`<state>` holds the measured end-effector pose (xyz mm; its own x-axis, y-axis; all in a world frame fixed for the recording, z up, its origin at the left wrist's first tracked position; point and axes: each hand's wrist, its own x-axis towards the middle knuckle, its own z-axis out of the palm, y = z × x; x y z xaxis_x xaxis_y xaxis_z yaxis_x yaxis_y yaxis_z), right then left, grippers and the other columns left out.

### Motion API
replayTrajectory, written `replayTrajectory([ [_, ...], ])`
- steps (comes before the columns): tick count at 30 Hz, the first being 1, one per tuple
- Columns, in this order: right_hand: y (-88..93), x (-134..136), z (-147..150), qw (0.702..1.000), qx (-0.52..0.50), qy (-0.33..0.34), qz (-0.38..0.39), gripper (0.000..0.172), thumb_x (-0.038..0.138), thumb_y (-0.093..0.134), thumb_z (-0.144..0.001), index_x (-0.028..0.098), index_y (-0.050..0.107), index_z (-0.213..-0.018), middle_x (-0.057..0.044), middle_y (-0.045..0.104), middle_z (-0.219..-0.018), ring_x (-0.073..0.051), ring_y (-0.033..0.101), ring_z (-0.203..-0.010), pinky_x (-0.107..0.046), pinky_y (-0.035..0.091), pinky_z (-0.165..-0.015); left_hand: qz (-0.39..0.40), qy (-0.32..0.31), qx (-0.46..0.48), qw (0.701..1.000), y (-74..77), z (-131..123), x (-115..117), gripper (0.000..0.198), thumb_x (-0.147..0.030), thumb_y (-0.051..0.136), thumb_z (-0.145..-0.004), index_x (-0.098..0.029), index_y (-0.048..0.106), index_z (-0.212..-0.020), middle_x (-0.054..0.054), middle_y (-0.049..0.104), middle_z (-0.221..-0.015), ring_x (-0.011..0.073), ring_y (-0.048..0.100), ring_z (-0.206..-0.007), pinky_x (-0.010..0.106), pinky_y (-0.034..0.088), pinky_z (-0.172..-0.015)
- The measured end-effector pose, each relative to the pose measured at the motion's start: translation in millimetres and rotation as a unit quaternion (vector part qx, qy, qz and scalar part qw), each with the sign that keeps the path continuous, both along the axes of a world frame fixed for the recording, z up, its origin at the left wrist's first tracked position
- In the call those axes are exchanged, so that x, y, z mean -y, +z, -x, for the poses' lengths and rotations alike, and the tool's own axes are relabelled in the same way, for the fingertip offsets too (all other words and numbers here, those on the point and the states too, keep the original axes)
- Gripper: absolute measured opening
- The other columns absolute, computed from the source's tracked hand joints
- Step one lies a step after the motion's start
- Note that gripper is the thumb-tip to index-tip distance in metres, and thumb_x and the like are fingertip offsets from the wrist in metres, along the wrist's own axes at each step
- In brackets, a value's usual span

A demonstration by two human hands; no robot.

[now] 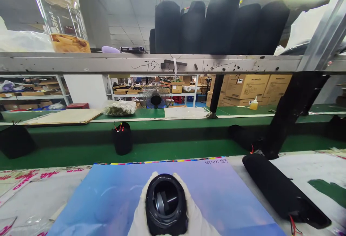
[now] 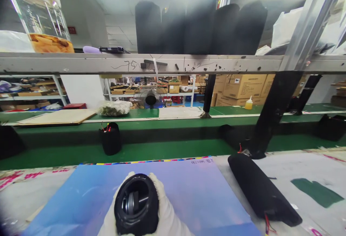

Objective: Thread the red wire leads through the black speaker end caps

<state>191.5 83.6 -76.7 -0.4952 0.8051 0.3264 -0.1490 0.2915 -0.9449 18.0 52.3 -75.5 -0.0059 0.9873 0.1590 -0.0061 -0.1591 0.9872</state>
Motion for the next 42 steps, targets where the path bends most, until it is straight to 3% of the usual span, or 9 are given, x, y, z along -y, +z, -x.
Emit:
replayTrajectory([
  [6,-10.1,3.3,-0.3,0.999,0.005,0.004,0.033,0.035,0.034,0.062,-0.094,0.022,0.056,-0.127,-0.009,0.058,-0.130,-0.024,0.061,-0.111,-0.044,0.054,-0.091,0.022,-0.025,0.042,0.999,-1.0,-3.4,6.7,0.088,-0.061,0.074,-0.070,-0.032,0.038,-0.145,0.008,0.055,-0.141,0.0367,0.052,-0.128,0.049,0.048,-0.102],
  [11,-1.7,-1.8,-5.3,0.995,-0.025,0.042,0.081,0.125,0.051,0.093,-0.050,0.036,0.019,-0.150,-0.007,0.040,-0.150,-0.030,0.039,-0.140,-0.045,0.029,-0.116,0.024,-0.127,0.188,0.974,2.3,-2.5,3.4,0.133,-0.065,0.083,-0.052,-0.032,0.003,-0.153,0.012,0.048,-0.148,0.0381,0.048,-0.133,0.049,0.040,-0.109],
  [16,8.8,-1.7,4.8,0.979,-0.068,0.091,0.168,0.147,0.042,0.097,-0.042,0.037,0.000,-0.152,-0.008,0.042,-0.148,-0.031,0.048,-0.134,-0.047,0.034,-0.112,-0.013,-0.134,0.202,0.970,4.8,-9.4,-2.4,0.130,-0.057,0.087,-0.055,-0.026,0.006,-0.152,0.014,0.055,-0.140,0.0369,0.051,-0.131,0.047,0.040,-0.109],
  [23,14.2,-5.1,-1.2,0.988,0.014,0.035,0.146,0.149,0.042,0.096,-0.044,0.030,-0.003,-0.154,-0.013,0.038,-0.150,-0.032,0.047,-0.132,-0.050,0.033,-0.112,-0.041,-0.089,0.104,0.990,-3.3,-6.0,-7.9,0.115,-0.063,0.083,-0.056,-0.025,0.026,-0.149,0.013,0.056,-0.139,0.0370,0.055,-0.126,0.048,0.045,-0.106],
  [26,30.1,-17.7,-11.7,0.993,0.116,0.034,-0.012,0.125,0.046,0.094,-0.046,0.030,0.027,-0.151,-0.010,0.046,-0.141,-0.033,0.047,-0.128,-0.049,0.037,-0.110,-0.148,-0.083,-0.044,0.985,-2.2,8.6,-15.4,0.092,-0.060,0.078,-0.066,-0.035,0.037,-0.144,0.007,0.054,-0.142,0.0341,0.055,-0.127,0.047,0.046,-0.105],
  [30,51.0,-29.2,-13.9,0.958,0.138,0.086,-0.237,0.100,0.048,0.090,-0.056,0.036,0.043,-0.143,-0.005,0.054,-0.128,-0.026,0.057,-0.115,-0.039,0.044,-0.103,-0.345,-0.051,-0.208,0.914,2.5,22.7,-22.1,0.076,-0.057,0.067,-0.080,-0.035,0.036,-0.146,0.008,0.055,-0.138,0.0302,0.056,-0.124,0.044,0.046,-0.103],
  [33,66.0,-29.0,-11.5,0.959,0.185,0.075,-0.200,0.101,0.055,0.088,-0.054,0.032,0.044,-0.142,-0.005,0.055,-0.119,-0.025,0.059,-0.106,-0.038,0.050,-0.095,-0.329,-0.037,-0.206,0.921,4.7,21.6,-20.6,0.081,-0.061,0.066,-0.079,-0.035,0.032,-0.148,0.008,0.060,-0.133,0.0293,0.061,-0.119,0.042,0.051,-0.098],
  [38,72.1,-24.3,-17.4,0.950,0.260,0.098,-0.144,0.098,0.053,0.090,-0.050,0.029,0.052,-0.136,-0.006,0.054,-0.121,-0.028,0.056,-0.112,-0.044,0.047,-0.100,-0.226,-0.062,-0.113,0.966,8.1,11.2,-11.5,0.111,-0.065,0.067,-0.076,-0.032,-0.007,-0.153,0.005,0.071,-0.118,0.0253,0.072,-0.101,0.035,0.061,-0.081],
  [42,37.8,-16.5,-16.6,0.994,0.097,0.033,-0.030,0.052,0.053,0.054,-0.093,0.030,0.048,-0.139,-0.008,0.050,-0.142,-0.026,0.048,-0.131,-0.048,0.038,-0.112,-0.258,0.030,-0.235,0.937,1.9,13.0,-7.3,0.083,-0.070,0.058,-0.079,-0.035,0.028,-0.148,0.007,0.064,-0.131,0.0291,0.064,-0.116,0.041,0.054,-0.094],
])
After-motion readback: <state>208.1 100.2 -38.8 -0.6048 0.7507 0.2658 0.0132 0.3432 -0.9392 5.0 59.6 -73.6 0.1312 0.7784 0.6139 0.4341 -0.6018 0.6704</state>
